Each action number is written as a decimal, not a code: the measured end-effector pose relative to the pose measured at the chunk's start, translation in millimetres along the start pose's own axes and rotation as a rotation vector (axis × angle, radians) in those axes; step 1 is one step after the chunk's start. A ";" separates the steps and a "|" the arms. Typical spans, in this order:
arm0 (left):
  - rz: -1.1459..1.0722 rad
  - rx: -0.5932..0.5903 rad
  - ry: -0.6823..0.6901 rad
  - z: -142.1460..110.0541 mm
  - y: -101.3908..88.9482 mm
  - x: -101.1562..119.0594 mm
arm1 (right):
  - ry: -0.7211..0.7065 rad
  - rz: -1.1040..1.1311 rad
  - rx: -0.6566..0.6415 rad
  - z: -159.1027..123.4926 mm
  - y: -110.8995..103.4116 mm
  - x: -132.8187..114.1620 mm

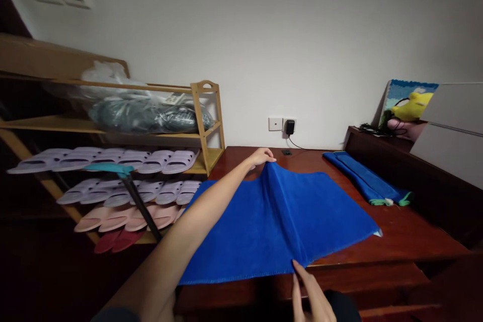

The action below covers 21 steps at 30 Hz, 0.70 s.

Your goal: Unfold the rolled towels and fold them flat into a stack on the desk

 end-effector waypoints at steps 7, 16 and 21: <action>-0.088 -0.096 0.034 -20.3 -35.3 17.7 | 0.370 0.252 -0.143 34.6 -6.3 28.9; -0.179 -0.213 0.060 -45.5 -73.6 41.7 | 0.452 0.431 -0.009 122.7 -10.8 51.1; -0.166 -0.220 0.140 -59.0 -87.0 53.2 | 0.403 0.568 -0.061 178.8 -6.3 60.1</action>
Point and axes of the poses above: each hand's wrist, its own z-axis towards the middle knuckle, its own y-axis out of the palm, x = y × z, the point moved 3 cm from there along z, towards the middle knuckle, and after that the axes turned 11 degrees about -z, right-handed, at the moved point
